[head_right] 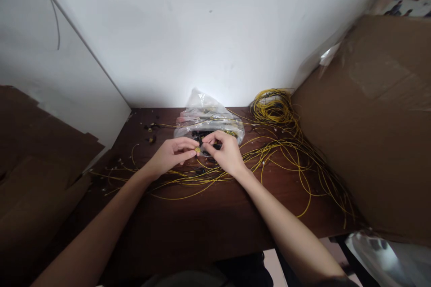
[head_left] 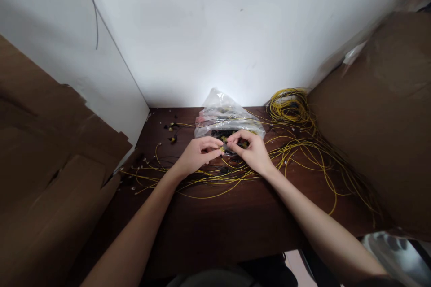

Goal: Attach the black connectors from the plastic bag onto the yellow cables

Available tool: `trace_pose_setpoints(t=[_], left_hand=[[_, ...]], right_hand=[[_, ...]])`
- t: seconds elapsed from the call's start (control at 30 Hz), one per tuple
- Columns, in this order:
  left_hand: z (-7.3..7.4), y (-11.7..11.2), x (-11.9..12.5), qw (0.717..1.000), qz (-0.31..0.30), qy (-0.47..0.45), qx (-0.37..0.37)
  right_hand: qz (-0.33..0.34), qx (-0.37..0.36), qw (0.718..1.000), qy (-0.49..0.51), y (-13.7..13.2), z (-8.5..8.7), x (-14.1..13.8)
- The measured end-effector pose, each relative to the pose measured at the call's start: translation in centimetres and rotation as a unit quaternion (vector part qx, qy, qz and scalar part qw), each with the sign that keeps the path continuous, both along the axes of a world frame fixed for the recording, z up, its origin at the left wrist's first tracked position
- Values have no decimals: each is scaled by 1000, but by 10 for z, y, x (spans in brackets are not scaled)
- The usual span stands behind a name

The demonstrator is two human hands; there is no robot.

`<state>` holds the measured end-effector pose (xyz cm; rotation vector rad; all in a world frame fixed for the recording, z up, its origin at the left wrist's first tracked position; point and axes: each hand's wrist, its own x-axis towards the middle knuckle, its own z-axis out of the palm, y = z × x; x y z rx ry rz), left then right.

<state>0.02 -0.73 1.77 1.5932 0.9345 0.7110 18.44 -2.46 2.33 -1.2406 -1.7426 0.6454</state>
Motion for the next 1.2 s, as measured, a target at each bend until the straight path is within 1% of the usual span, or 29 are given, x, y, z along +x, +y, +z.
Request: trace_pose_setpoints(t=[0.07, 0.13, 0.37, 0.6, 0.9, 1.1, 1.2], left_hand=[[0, 0, 0, 1000, 3, -7, -11], [0, 0, 0, 1000, 8, -15, -13], [-2, 0, 0, 999, 14, -36, -15], [2, -2, 1, 1000, 17, -20, -11], [1, -1, 0, 1000, 11, -19, 2], [2, 0, -1, 1000, 6, -11, 18], [2, 0, -1, 1000, 8, -12, 22]], right_hand=[[11, -21, 999, 39, 0, 2, -1], [27, -38, 997, 57, 0, 3, -2], [66, -53, 995, 58, -1, 1, -3], [77, -46, 996, 29, -1, 2, -2], [74, -50, 996, 17, -1, 0, 0], [88, -56, 993, 62, -1, 0, 0], [91, -56, 993, 59, -1, 0, 0]])
